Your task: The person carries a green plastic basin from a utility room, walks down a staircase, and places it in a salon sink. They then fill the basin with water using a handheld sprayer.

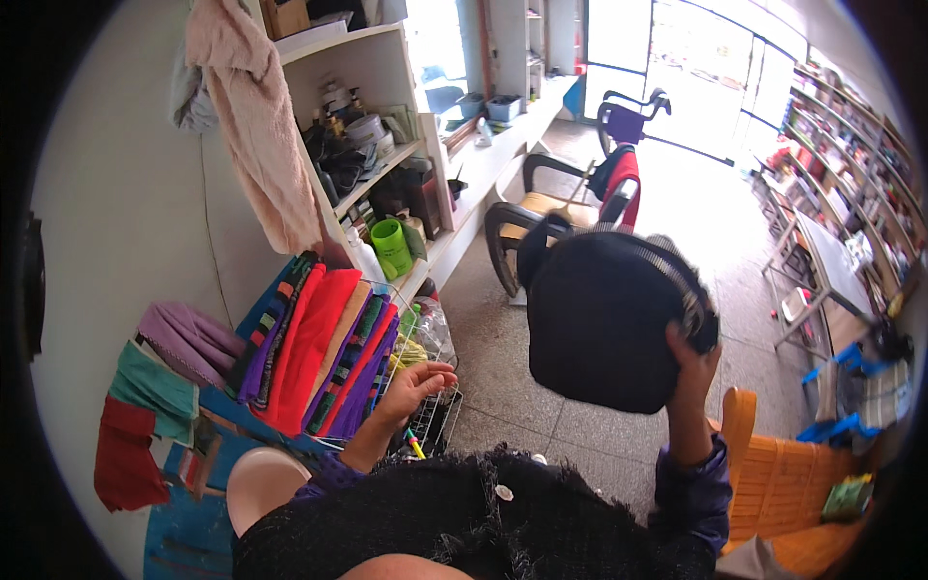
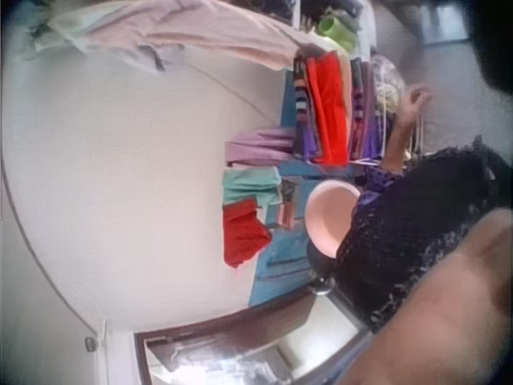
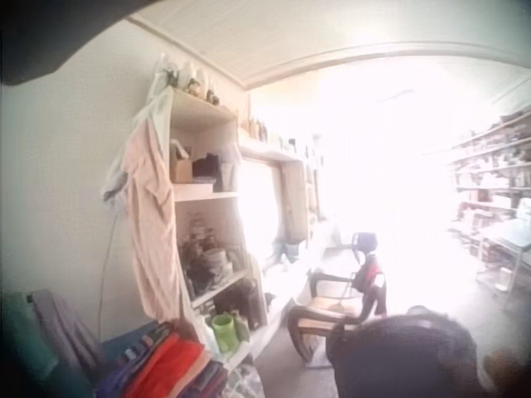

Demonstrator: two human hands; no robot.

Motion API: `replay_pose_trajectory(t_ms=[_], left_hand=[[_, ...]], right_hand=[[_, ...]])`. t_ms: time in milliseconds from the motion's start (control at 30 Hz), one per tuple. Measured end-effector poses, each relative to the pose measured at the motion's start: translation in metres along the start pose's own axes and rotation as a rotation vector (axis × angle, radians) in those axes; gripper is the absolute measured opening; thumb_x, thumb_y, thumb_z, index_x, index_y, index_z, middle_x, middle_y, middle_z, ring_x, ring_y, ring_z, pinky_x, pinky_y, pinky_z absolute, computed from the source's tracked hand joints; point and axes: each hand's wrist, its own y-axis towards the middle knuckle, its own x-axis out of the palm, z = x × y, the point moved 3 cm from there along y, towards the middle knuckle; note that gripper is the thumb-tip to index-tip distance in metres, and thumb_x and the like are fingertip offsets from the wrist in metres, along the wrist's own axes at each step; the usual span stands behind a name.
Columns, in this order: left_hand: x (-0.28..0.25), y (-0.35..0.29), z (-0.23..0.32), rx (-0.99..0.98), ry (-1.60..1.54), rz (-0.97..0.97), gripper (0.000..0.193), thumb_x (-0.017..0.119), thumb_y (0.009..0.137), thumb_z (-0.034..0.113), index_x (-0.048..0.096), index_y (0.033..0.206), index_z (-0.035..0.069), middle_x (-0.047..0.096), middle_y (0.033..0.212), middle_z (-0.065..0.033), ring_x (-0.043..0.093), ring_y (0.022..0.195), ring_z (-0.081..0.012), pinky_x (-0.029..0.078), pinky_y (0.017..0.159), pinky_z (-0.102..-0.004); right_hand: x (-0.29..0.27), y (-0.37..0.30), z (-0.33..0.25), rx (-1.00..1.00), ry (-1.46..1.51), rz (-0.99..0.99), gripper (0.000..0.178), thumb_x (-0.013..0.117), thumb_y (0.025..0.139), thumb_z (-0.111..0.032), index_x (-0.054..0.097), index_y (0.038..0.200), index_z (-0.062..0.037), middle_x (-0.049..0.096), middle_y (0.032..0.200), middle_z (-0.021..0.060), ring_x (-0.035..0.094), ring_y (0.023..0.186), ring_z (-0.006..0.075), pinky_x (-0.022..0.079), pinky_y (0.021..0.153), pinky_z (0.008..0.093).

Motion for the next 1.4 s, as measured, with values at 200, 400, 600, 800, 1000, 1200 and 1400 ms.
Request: replay_pose_trajectory(t_ms=[200, 400, 600, 800, 1000, 1200, 1400], left_hand=[[-0.009, 0.001, 0.007, 0.057, -0.065, 0.256, 0.025, 0.052, 0.088, 0.013, 0.054, 0.109, -0.001, 0.061, 0.100, -0.0090, 0.058, 0.095, -0.0154, 0.044, 0.085, -0.0282], [-0.016, -0.038, 0.013, 0.096, 0.019, 0.424, 0.025, 0.052, 0.088, 0.012, 0.054, 0.109, -0.002, 0.061, 0.097, -0.0087, 0.057, 0.092, -0.0145, 0.043, 0.084, -0.0260], [-0.041, -0.073, 0.017, 0.158, -0.024, 0.637, 0.024, 0.052, 0.088, 0.013, 0.053, 0.107, -0.002, 0.061, 0.096, -0.0090, 0.058, 0.089, -0.0148, 0.044, 0.082, -0.0251], [-0.034, -0.100, 0.009, 0.107, -0.062, 0.812, 0.021, 0.049, 0.088, 0.009, 0.053, 0.106, -0.003, 0.061, 0.096, -0.0103, 0.057, 0.090, -0.0159, 0.044, 0.083, -0.0269], [-0.015, -0.142, -0.026, 0.162, -0.024, 1.058, 0.021, 0.049, 0.087, 0.003, 0.052, 0.106, -0.005, 0.061, 0.093, -0.0111, 0.058, 0.090, -0.0178, 0.044, 0.084, -0.0278], [0.017, -0.189, -0.089, 0.295, -0.026, 1.448, 0.023, 0.054, 0.087, 0.014, 0.054, 0.104, -0.002, 0.063, 0.086, -0.0152, 0.060, 0.074, -0.0163, 0.048, 0.068, -0.0270], [0.038, -0.159, -0.111, 0.355, -0.215, 1.582, 0.029, 0.060, 0.084, 0.019, 0.055, 0.103, -0.002, 0.064, 0.087, -0.0137, 0.060, 0.077, -0.0165, 0.048, 0.071, -0.0266]], right_hand=[[0.089, 0.100, -0.029, -0.160, 0.270, -0.208, 0.039, 0.059, 0.081, -0.012, 0.048, 0.116, 0.0012, 0.057, 0.106, 0.0106, 0.057, 0.091, 0.0186, 0.046, 0.080, 0.0284], [0.204, 0.174, -0.056, -0.163, 0.504, -0.320, 0.035, 0.065, 0.077, -0.012, 0.054, 0.106, 0.0032, 0.060, 0.092, 0.0109, 0.060, 0.079, 0.0176, 0.048, 0.071, 0.0265], [0.327, 0.214, -0.099, -0.436, 0.764, -0.341, 0.042, 0.071, 0.070, -0.005, 0.053, 0.106, 0.0059, 0.059, 0.094, 0.0150, 0.061, 0.078, 0.0208, 0.052, 0.067, 0.0279], [0.435, 0.233, -0.125, -0.700, 0.530, -0.133, 0.037, 0.065, 0.076, -0.015, 0.052, 0.105, 0.0055, 0.058, 0.094, 0.0145, 0.054, 0.088, 0.0250, 0.041, 0.077, 0.0354], [0.514, 0.242, -0.141, -0.956, 0.211, 0.160, 0.044, 0.067, 0.071, -0.021, 0.050, 0.104, 0.0033, 0.056, 0.095, 0.0231, 0.051, 0.092, 0.0393, 0.039, 0.081, 0.0430], [0.596, 0.252, -0.142, -0.924, 0.263, 0.251, 0.058, 0.065, 0.071, -0.018, 0.040, 0.120, 0.0014, 0.047, 0.115, 0.0203, 0.041, 0.110, 0.0366, 0.032, 0.092, 0.0428], [0.690, 0.262, -0.100, -1.016, -0.211, -0.135, 0.059, 0.074, 0.067, -0.024, 0.051, 0.116, -0.0015, 0.060, 0.098, 0.0131, 0.057, 0.093, 0.0249, 0.045, 0.083, 0.0357]])
